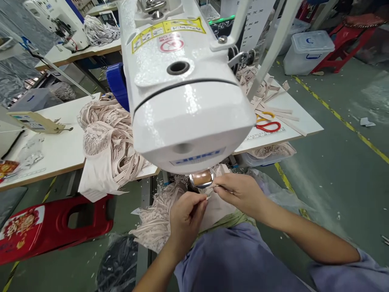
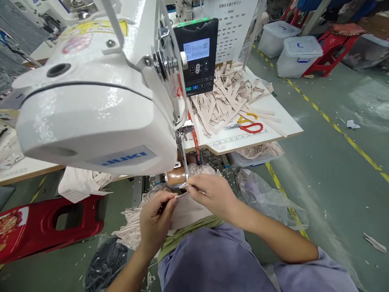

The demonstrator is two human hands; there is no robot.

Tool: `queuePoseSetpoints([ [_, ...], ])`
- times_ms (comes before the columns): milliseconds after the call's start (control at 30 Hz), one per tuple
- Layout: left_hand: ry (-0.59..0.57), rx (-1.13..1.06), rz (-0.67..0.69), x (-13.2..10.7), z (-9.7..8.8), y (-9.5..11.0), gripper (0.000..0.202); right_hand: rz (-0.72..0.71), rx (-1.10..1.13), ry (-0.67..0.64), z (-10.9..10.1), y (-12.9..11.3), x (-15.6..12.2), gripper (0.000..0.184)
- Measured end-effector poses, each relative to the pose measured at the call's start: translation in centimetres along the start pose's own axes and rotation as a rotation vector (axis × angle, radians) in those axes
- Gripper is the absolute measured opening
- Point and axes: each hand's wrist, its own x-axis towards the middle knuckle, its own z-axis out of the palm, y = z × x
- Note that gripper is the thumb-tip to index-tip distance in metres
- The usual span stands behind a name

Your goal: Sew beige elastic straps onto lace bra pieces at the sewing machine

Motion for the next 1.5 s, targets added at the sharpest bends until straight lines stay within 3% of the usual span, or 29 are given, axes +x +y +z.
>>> queuePoseSetpoints([
  [100,-0.067,0.114,0.200,0.7,-1.0,0.9,0.012,0.006,0.023,-0.133,-0.5,-0.1,0.7,0.024],
  [167,-0.081,0.159,0.254,1.1,-1.4,1.4,0.013,0.049,0.135,-0.205,-0.8,-0.4,1.1,0.021],
  [333,-0.120,0.167,0.244,1.6,-1.9,1.6,0.011,0.188,0.336,-0.348,-1.6,-0.9,1.5,0.019],
  [467,-0.146,0.138,0.192,1.6,-1.9,1.6,0.010,0.164,0.324,-0.386,-2.0,-1.1,1.6,0.018],
  [667,-0.227,0.155,0.067,2.4,-2.1,1.9,0.014,0.049,0.251,-0.373,-2.0,-1.0,1.5,0.021],
  [833,-0.409,0.323,0.082,3.2,-2.6,1.9,0.030,0.052,0.234,-0.365,-1.7,-0.7,1.1,0.017],
  [967,-0.307,0.420,0.133,3.1,-2.1,2.1,0.035,-0.027,0.188,-0.190,-1.1,-0.6,0.4,0.019],
  [1033,-0.271,0.348,0.067,3.0,-1.6,2.1,0.030,-0.084,0.132,-0.092,-1.0,-0.6,0.6,0.020],
  [1167,-0.163,0.249,-0.102,2.8,-1.3,1.2,0.016,-0.043,0.074,-0.131,-1.5,-0.8,2.8,0.016],
  [1233,-0.076,0.378,-0.001,2.7,-1.6,0.2,0.013,0.004,0.034,-0.205,-1.9,-1.1,4.3,0.017],
  [1400,-0.018,0.726,0.633,3.1,-3.0,-2.4,0.025,0.019,-0.092,-0.275,-2.6,-2.2,6.4,0.024],
  [1500,-0.052,0.811,0.730,3.5,-3.6,-2.8,0.029,0.014,-0.156,-0.302,-2.9,-2.5,6.4,0.028],
])
